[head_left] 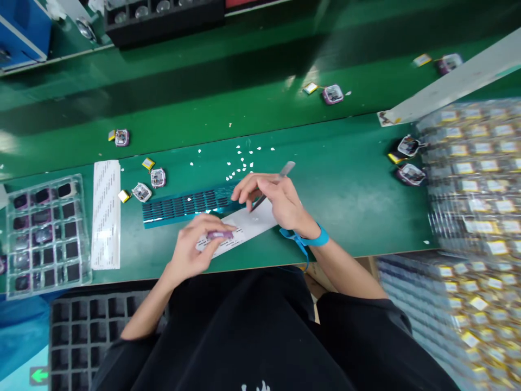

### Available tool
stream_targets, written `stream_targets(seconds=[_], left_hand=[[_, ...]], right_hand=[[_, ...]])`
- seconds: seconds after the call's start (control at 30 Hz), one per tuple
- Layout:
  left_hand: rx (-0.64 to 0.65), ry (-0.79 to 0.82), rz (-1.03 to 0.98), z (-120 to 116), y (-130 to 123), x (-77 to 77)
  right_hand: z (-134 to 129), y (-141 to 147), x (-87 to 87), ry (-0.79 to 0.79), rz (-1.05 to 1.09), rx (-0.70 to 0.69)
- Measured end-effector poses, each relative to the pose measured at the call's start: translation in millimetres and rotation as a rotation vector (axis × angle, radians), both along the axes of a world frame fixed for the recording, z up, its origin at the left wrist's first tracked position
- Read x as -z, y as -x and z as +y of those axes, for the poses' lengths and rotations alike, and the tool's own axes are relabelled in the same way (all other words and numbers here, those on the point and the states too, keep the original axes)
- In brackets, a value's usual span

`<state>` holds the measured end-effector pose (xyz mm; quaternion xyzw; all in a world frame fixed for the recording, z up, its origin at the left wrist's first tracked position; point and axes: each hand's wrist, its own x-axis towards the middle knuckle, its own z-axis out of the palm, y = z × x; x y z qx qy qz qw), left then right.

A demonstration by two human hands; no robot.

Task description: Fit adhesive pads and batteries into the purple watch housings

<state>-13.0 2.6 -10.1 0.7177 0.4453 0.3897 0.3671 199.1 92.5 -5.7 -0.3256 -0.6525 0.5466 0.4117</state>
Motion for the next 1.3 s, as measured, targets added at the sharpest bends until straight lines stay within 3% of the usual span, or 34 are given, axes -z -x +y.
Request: stream_targets(seconds=[0.1,0.27,0.43,0.73,0.87,1.0,1.07,1.17,1.3], left_hand=[[0.246,-0.012,0.126,-14,11,4.5],[0.351,0.065,0.219,-7,23,15.9],[0.375,0.078,0.202,4,30,18.7],[0.372,0.080,0.201,4,30,21.0],[0.321,0.115,0.106,3,29,17.8],[-0.024,0.261,-0.092,0,21,6.0],[-0.125,0.339,-0.134,2,13,-0.9],[-0.121,0.441,-0.185,7,0,-8.2],[-0.088,0.543,-0.368,11,-12,-11.4]], right_hand=[[-1,-8,-5.4,-0.153,-0.132,0.031],[-28,-22,7.7,-0.175,-0.376,-0.130],[-54,-28,29.7,0.085,-0.323,0.005],[-52,-31,32.6,0.112,-0.238,-0.055],[-50,-35,31.3,0.263,-0.083,-0.019],[-53,-25,18.6,0.286,0.069,0.146],[-56,-15,8.6,0.295,0.096,0.198],[-59,1,-3.1,0.295,0.114,0.234],[-59,13,-5.1,0.279,0.106,0.221]])
